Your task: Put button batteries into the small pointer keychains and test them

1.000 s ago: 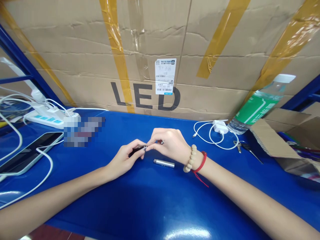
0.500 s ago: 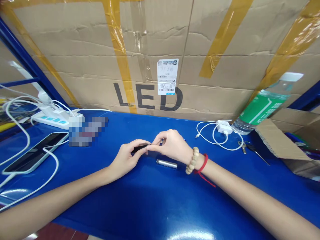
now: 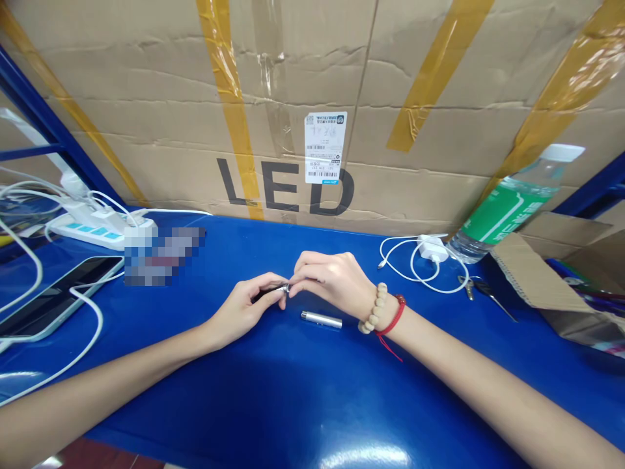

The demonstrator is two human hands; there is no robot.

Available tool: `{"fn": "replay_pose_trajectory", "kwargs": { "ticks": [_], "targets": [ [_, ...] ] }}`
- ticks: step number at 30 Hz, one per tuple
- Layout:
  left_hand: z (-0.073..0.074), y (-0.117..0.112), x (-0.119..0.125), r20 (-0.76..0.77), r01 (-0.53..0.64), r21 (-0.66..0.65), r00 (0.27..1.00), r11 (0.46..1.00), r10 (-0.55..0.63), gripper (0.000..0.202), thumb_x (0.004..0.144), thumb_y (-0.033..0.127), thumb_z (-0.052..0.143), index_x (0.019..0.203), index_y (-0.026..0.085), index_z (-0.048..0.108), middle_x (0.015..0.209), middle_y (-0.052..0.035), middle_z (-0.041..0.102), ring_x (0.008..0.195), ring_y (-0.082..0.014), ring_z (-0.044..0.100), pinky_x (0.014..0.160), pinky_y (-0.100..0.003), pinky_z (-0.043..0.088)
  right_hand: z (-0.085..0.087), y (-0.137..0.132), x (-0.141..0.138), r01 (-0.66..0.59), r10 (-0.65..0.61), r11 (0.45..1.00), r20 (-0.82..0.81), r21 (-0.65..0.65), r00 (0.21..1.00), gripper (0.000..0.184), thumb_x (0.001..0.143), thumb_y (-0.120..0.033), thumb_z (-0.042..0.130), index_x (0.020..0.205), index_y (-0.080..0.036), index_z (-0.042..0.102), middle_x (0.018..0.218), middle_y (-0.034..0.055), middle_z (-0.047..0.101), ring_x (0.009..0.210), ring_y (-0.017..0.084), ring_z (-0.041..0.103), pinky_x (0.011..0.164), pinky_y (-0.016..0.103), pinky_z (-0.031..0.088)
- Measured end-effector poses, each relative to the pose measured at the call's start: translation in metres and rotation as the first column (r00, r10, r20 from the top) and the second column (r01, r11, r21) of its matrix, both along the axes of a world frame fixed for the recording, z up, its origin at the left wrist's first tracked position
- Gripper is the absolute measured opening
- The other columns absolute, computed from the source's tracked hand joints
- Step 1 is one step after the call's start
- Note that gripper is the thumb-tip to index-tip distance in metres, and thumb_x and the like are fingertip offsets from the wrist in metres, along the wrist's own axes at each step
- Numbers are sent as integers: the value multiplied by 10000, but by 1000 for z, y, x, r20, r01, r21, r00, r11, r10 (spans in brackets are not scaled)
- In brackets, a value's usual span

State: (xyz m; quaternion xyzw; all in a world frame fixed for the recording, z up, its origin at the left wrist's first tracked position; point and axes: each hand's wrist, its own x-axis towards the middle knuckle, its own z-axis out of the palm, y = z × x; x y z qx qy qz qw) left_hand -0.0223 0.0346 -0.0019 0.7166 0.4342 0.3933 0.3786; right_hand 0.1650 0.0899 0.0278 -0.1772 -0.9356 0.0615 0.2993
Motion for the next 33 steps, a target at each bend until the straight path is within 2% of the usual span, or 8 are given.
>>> {"fn": "replay_pose_trajectory", "kwargs": {
  "ticks": [7,14,19,26,29,33],
  "targets": [
    [-2,-3,-1,33,-11,-4,999,1000,11,122,859,215,472,889,147,568,707,-7,631,691,-127,594,686,-232,433,-1,-4,-2,-1,-10,989,-73,-151,997,160,811,-290,608,714,-194,691,735,6,637,665,93,579,577,196,405],
    [-2,-4,-1,14,-70,56,997,996,69,83,845,213,495,801,157,537,683,0,643,660,-123,605,636,-217,432,-5,-6,-10,110,-154,933,-104,-343,982,135,737,-292,682,669,-177,699,650,6,611,568,99,524,524,218,384],
    [-3,-3,0,-6,-99,101,995,990,100,67,835,190,509,808,156,560,723,-9,674,687,-127,631,630,-204,445,-8,-6,-10,74,-140,932,-164,-355,976,115,727,-268,691,674,-167,695,642,5,597,541,89,503,512,217,386],
    [-3,-2,0,-13,-121,114,992,986,123,142,839,217,523,945,158,595,853,-34,697,810,-150,655,672,-202,474,-6,-6,-12,83,-160,919,-173,-385,972,117,722,-260,691,653,-166,696,626,5,594,522,84,502,500,214,395],
    [-2,-2,1,-25,-127,113,991,985,130,238,844,227,513,1055,143,585,873,-48,699,839,-158,656,709,-208,484,-3,-5,-12,88,-174,886,-152,-455,973,123,716,-270,692,652,-166,697,646,6,613,509,76,515,489,206,405],
    [0,-2,2,-47,-118,127,991,985,125,301,849,232,504,1124,134,580,857,-56,705,848,-168,651,734,-228,485,2,-1,-10,76,-166,799,-96,-597,981,180,723,-318,671,648,-154,686,668,5,629,448,58,523,445,190,416]
  ]
}}
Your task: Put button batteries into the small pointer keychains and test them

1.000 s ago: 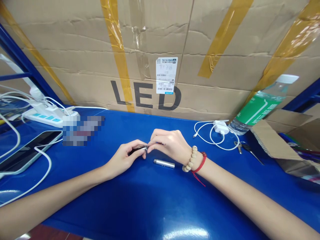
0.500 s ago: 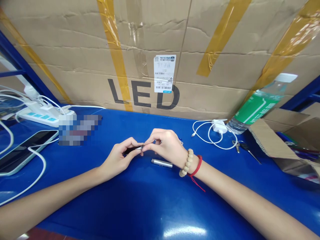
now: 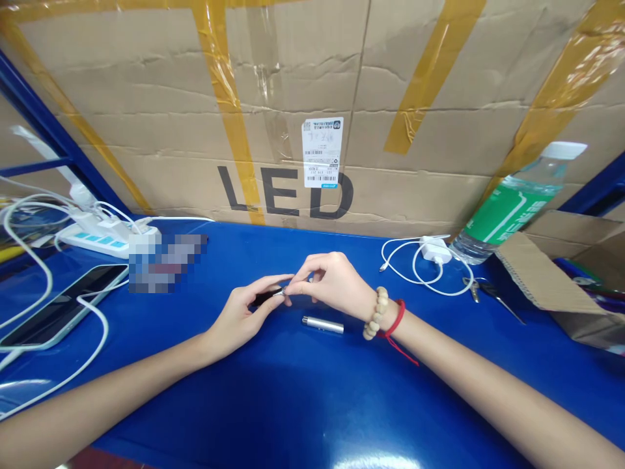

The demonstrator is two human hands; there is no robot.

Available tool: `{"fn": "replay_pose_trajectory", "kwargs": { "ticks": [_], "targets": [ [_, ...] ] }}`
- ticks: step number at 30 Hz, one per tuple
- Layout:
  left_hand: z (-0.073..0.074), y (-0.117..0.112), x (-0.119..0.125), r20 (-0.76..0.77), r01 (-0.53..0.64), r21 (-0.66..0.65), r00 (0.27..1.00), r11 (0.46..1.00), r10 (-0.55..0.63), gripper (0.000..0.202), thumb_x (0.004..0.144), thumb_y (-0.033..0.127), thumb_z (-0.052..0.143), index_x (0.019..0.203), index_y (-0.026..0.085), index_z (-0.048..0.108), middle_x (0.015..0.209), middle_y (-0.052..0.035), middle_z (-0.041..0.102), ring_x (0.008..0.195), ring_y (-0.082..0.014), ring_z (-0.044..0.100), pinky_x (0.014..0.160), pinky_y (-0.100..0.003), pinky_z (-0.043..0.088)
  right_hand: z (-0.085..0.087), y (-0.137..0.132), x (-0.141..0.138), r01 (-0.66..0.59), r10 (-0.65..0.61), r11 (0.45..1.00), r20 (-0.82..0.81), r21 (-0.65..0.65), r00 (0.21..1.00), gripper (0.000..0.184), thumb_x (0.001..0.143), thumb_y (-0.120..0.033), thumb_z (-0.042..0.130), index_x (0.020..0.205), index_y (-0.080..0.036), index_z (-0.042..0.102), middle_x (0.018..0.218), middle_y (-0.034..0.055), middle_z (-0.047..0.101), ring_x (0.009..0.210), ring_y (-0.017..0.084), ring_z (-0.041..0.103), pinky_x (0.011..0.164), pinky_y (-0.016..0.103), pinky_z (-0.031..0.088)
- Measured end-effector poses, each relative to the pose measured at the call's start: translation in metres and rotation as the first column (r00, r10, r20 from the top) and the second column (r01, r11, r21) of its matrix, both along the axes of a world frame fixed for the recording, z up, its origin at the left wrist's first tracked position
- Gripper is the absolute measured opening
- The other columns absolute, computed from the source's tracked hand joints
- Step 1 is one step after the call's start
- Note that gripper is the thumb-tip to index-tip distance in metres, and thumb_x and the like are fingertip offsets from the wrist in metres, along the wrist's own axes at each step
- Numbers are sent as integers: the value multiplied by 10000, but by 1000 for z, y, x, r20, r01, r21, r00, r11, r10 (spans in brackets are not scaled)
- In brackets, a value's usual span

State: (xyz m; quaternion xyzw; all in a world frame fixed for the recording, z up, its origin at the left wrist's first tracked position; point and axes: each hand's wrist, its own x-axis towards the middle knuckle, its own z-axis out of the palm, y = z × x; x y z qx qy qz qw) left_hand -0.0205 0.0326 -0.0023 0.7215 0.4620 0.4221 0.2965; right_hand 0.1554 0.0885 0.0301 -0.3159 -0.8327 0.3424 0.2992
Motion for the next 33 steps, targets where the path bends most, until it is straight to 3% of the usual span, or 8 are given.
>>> {"fn": "replay_pose_trajectory", "kwargs": {
  "ticks": [5,12,17,20,29,33],
  "targets": [
    [-1,-1,0,-11,40,9,999,999,-40,314,859,224,493,1152,146,573,814,-45,707,817,-167,648,730,-240,482,2,5,4,4,6,988,61,-157,998,229,681,-363,676,630,-141,659,616,10,620,434,76,546,385,174,409],
    [-2,-3,0,-60,54,30,997,998,-52,340,813,219,574,1146,155,594,944,-76,677,799,-171,617,705,-251,475,1,10,7,6,20,985,153,-171,988,268,655,-408,677,628,-142,664,494,-4,571,410,81,517,364,172,367],
    [0,-2,-1,-115,58,101,992,993,-47,237,844,177,513,1030,173,661,741,-42,683,714,-162,572,643,-243,439,-2,4,2,81,-35,972,205,-221,978,301,686,-394,642,528,-139,617,418,-22,525,353,49,444,351,160,322],
    [0,-2,-1,-114,60,110,992,992,-48,237,853,178,491,1016,183,663,718,-36,683,700,-159,572,638,-239,435,-7,1,-1,136,-75,959,241,-249,968,351,682,-419,634,473,-143,578,412,-18,522,364,58,453,360,168,324],
    [-8,0,-2,-180,56,104,983,993,-36,225,869,197,461,968,185,663,710,-35,671,707,-163,567,678,-257,432,-15,1,0,158,-135,986,296,-53,946,386,690,-508,622,530,-157,613,407,-25,537,404,72,471,416,190,324],
    [-5,-1,0,-175,41,70,984,997,-28,205,869,194,442,921,158,637,686,-16,628,650,-134,557,643,-223,419,-7,-1,-1,115,-124,992,191,57,974,303,671,-463,680,669,-161,649,591,-11,625,485,79,522,452,190,354]
  ]
}}
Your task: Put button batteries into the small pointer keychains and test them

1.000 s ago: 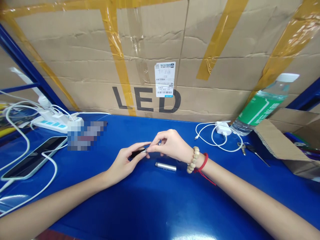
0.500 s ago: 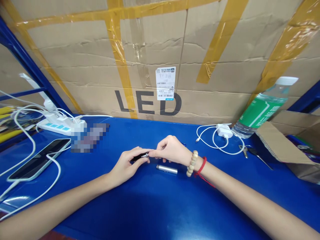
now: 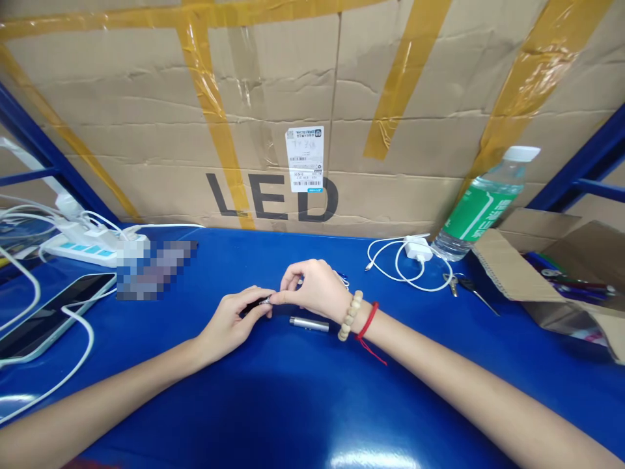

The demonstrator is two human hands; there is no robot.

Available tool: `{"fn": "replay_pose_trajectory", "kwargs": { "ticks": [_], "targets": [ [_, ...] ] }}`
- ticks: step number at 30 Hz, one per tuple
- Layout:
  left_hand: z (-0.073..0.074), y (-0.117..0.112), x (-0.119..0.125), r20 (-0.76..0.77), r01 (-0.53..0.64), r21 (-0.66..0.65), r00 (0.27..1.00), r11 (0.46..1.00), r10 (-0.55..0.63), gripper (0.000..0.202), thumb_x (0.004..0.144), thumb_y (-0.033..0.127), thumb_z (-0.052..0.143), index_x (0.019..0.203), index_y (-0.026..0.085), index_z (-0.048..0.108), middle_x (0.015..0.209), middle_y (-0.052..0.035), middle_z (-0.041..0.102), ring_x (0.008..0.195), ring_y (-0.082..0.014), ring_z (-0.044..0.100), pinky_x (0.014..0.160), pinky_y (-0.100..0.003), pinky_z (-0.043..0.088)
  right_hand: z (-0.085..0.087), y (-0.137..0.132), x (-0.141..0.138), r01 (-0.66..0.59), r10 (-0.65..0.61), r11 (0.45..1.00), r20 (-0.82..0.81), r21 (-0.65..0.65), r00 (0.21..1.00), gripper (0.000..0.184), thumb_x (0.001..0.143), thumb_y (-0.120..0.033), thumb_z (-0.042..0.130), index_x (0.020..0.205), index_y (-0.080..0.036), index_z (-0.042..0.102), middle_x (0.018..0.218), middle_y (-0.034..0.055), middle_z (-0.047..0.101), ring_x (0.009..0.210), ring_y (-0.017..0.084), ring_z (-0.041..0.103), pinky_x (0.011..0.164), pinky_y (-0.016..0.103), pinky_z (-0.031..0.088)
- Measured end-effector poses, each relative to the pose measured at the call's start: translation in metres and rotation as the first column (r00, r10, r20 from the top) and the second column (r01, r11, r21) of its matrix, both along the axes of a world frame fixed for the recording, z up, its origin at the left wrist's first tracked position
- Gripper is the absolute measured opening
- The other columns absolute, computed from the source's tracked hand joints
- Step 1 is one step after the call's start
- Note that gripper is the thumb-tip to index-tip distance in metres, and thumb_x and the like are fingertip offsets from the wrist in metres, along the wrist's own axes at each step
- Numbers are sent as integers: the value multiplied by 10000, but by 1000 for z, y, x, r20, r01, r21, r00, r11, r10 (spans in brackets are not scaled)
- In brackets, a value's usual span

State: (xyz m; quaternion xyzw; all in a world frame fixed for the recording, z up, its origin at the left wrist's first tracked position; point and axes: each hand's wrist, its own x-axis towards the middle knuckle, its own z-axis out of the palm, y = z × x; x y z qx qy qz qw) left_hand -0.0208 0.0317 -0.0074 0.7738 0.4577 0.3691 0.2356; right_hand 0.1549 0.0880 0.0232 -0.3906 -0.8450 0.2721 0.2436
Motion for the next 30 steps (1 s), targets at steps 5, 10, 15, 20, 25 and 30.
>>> {"fn": "replay_pose_trajectory", "kwargs": {
  "ticks": [5,10,15,20,25,30],
  "targets": [
    [9,-1,1,32,34,-78,999,996,-31,225,889,217,388,785,155,578,628,26,544,592,-102,517,608,-194,388,13,-2,7,-252,282,873,-10,418,959,155,786,-331,631,838,-192,677,868,18,640,622,76,557,558,194,388],
    [13,-1,0,71,85,-129,995,988,-76,224,890,242,381,822,154,576,608,36,502,580,-98,485,595,-192,373,17,-2,15,-347,269,710,219,612,938,226,896,-277,476,817,-229,681,879,-5,651,558,49,524,476,192,303],
    [11,0,-1,92,128,-183,989,975,-113,229,893,259,380,847,156,579,598,39,494,562,-95,465,565,-187,366,18,-4,15,-414,259,627,325,660,910,310,925,-166,375,817,-211,662,864,0,651,524,42,504,464,202,289],
    [10,-2,-1,67,153,-167,987,974,-144,207,880,210,391,798,163,575,618,31,540,584,-96,502,593,-184,386,18,-5,12,-456,319,631,326,628,890,305,933,-227,390,779,-195,652,804,-1,643,545,46,543,464,195,311],
    [8,-4,-1,81,130,-172,990,977,-118,174,872,189,406,805,172,566,647,26,576,615,-101,543,611,-183,398,16,-5,9,-408,303,712,275,572,913,331,897,-401,440,781,-189,666,724,0,625,521,57,536,456,198,309],
    [5,-5,-1,61,92,-142,995,986,-84,148,862,174,420,833,175,565,652,26,584,615,-105,549,599,-188,400,17,-9,3,-278,241,869,140,410,960,299,797,-444,576,666,-195,676,658,-9,623,552,75,548,478,191,318]
  ]
}}
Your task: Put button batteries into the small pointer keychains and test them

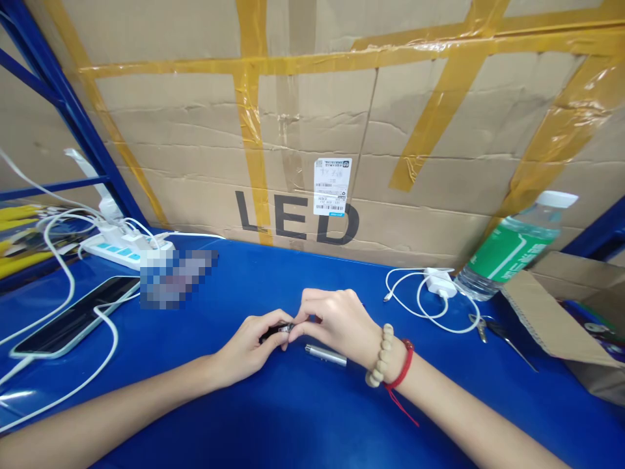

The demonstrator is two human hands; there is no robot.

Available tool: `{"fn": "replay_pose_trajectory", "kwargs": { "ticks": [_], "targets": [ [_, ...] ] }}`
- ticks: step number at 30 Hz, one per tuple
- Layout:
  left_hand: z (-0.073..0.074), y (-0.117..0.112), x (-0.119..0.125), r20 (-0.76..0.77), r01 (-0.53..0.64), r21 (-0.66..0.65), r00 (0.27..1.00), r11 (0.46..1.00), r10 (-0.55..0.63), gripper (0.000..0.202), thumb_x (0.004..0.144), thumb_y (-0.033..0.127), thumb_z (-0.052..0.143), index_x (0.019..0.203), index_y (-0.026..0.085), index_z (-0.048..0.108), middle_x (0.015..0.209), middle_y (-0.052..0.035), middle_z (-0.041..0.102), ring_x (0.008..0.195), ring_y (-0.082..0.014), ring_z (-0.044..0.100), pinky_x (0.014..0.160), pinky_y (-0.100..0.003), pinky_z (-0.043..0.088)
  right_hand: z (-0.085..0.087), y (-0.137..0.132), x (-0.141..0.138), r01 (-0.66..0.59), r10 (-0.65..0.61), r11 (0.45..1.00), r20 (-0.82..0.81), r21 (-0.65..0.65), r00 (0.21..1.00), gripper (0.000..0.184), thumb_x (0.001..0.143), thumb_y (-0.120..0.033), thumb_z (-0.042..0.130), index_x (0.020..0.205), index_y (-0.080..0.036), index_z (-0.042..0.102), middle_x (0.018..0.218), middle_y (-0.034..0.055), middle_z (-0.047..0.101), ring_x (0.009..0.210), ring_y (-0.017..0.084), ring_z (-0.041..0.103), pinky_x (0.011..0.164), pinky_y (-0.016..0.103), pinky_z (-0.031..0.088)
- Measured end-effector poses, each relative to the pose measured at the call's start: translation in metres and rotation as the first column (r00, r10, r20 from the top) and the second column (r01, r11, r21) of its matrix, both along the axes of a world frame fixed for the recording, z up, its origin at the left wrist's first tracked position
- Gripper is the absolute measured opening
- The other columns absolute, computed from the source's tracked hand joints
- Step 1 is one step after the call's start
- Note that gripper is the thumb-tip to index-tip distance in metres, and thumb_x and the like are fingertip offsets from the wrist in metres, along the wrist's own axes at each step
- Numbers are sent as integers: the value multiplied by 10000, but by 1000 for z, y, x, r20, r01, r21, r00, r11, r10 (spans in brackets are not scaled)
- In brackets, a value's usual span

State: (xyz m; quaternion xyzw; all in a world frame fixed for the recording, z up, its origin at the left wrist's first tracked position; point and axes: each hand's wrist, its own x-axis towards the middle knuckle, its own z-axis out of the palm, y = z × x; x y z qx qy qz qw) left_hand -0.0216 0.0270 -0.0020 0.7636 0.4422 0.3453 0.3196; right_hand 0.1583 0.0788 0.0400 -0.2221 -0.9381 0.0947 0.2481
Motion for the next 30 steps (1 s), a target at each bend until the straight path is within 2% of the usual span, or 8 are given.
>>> {"fn": "replay_pose_trajectory", "kwargs": {
  "ticks": [3,7,13,21,26,30],
  "targets": [
    [-1,0,0,-24,-33,53,999,998,34,155,855,161,426,838,180,579,674,18,609,620,-111,559,602,-195,406,1,-3,-2,82,-82,992,6,-99,997,245,745,-428,644,635,-212,681,654,-15,633,575,88,555,498,194,324],
    [-2,1,1,-35,-78,115,996,990,83,157,843,149,447,878,185,596,730,2,644,658,-125,583,624,-212,424,-2,-3,-3,125,-125,982,12,-140,992,281,744,-465,630,635,-210,673,667,-11,632,577,95,547,505,201,330],
    [-3,5,1,-53,-99,113,993,989,105,177,866,165,438,889,185,612,730,-5,655,709,-144,579,649,-234,430,-12,2,-5,149,-149,982,7,-120,989,355,768,-519,572,644,-194,641,658,-1,612,569,103,531,521,212,350],
    [-11,12,-1,-214,-74,184,970,980,113,176,887,229,466,894,181,636,878,-35,639,829,-169,531,829,-318,389,-17,1,-1,224,-209,971,158,-84,965,279,818,-453,545,718,-208,634,745,-3,643,607,117,579,518,212,364],
    [-12,11,-1,-310,-66,151,944,986,111,190,884,274,472,942,212,643,953,-46,576,916,-202,482,830,-377,372,-19,-6,3,280,-263,957,190,-73,946,223,813,-424,561,763,-234,666,770,-3,670,562,118,586,510,220,387],
    [-8,8,0,-360,-38,160,928,986,94,212,891,235,447,977,214,639,987,-57,555,936,-220,462,813,-401,366,-23,-13,6,340,-319,938,214,-69,923,197,795,-408,585,789,-233,676,772,6,682,571,133,598,522,233,405]
  ]
}}
